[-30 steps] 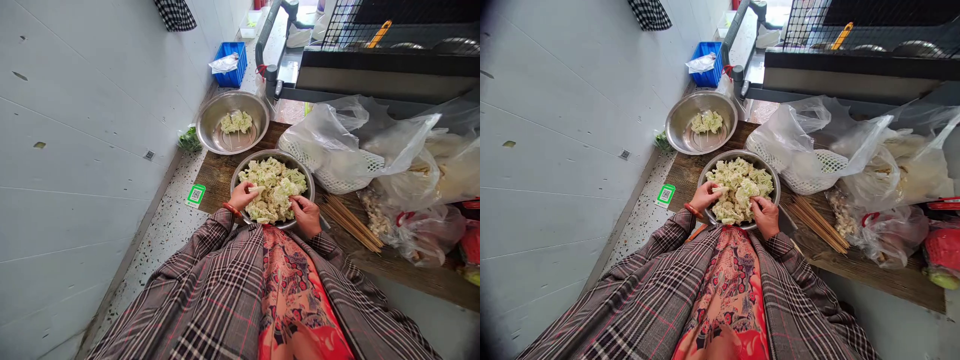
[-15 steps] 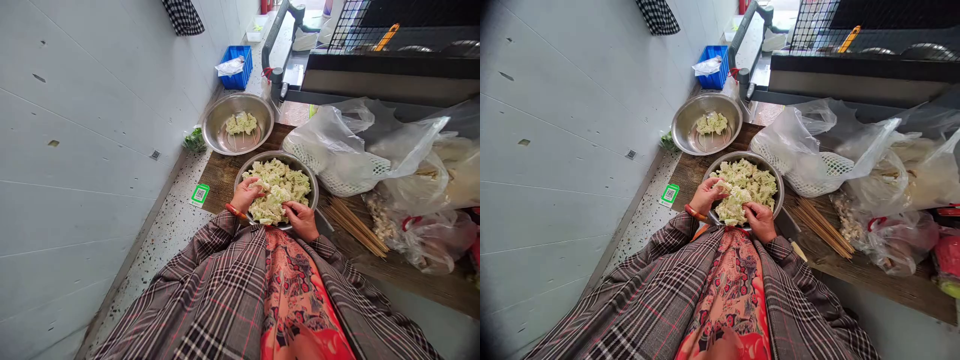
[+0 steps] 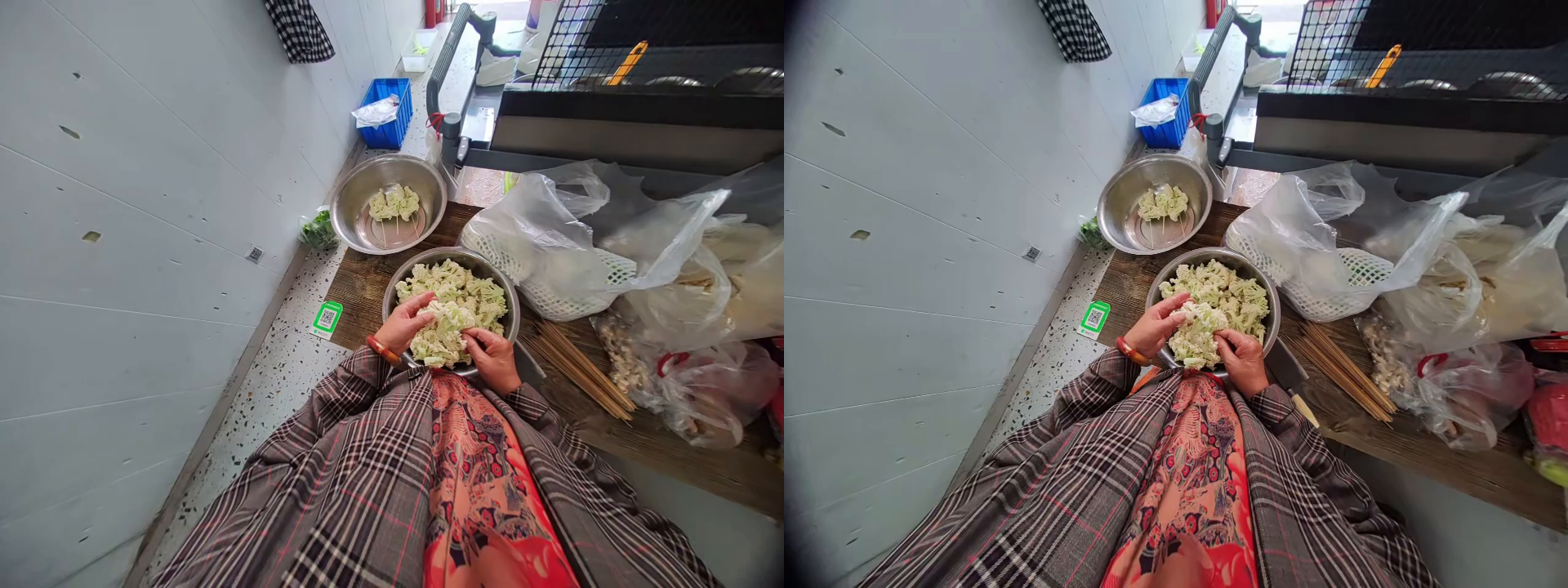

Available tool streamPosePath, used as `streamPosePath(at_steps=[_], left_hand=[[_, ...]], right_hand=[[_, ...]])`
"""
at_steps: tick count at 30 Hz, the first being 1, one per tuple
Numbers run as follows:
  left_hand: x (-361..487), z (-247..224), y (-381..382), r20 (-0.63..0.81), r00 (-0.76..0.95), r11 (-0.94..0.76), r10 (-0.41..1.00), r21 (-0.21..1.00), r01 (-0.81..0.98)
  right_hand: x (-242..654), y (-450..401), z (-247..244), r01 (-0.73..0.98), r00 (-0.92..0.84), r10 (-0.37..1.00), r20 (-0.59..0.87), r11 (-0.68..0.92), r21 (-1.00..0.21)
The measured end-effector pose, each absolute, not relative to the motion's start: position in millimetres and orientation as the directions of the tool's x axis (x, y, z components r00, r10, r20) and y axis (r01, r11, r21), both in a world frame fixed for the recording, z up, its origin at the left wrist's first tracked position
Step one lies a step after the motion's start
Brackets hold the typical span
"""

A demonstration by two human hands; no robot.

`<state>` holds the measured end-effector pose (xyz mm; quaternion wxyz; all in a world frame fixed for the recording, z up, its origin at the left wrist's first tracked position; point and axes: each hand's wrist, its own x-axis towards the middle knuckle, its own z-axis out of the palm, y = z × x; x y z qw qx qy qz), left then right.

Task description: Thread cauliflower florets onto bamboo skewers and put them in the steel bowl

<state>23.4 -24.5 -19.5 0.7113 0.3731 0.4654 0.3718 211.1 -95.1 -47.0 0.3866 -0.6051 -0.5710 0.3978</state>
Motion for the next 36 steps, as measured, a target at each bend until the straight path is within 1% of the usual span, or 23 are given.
streamPosePath(at_steps=[2,4,7,10,13,15,20,24,29,32,36], left_hand=[[23,-21,-25,-0.366,0.338,0.439,0.867,0.883,-0.169],[22,-21,-25,-0.385,0.345,0.452,0.856,0.881,-0.140],[23,-20,-25,-0.467,0.275,0.508,0.840,0.856,-0.099],[23,-18,-24,-0.519,0.198,0.549,0.832,0.820,-0.160],[20,-16,-21,-0.517,0.155,0.540,0.842,0.808,-0.234],[18,-15,-19,-0.508,0.137,0.526,0.851,0.815,-0.245],[21,-15,-20,-0.482,0.082,0.489,0.872,0.854,-0.180],[25,-20,-22,-0.424,0.025,0.425,0.905,0.902,-0.077],[25,-28,-24,-0.298,-0.049,0.301,0.953,0.952,0.057],[26,-29,-26,-0.214,-0.082,0.226,0.973,0.957,0.181],[31,-24,-29,-0.094,-0.123,0.132,0.988,0.928,0.348]], right_hand=[[211,-95,-47,0.381,0.021,0.999,-0.040,-0.045,-0.924],[211,-96,-48,0.366,0.017,0.999,-0.046,-0.049,-0.929],[211,-96,-50,0.358,0.016,0.998,-0.057,-0.059,-0.932],[212,-96,-53,0.366,0.020,0.998,-0.064,-0.066,-0.928],[213,-97,-54,0.371,0.032,0.997,-0.069,-0.076,-0.926],[213,-98,-54,0.368,0.022,0.998,-0.063,-0.066,-0.927],[212,-97,-52,0.389,-0.012,1.000,0.005,0.010,-0.921],[212,-97,-50,0.412,-0.009,1.000,0.017,0.019,-0.911],[212,-97,-49,0.426,-0.002,1.000,0.003,0.004,-0.905],[211,-98,-48,0.427,0.005,1.000,-0.003,-0.005,-0.904],[209,-99,-48,0.439,0.030,1.000,0.004,-0.010,-0.898]])
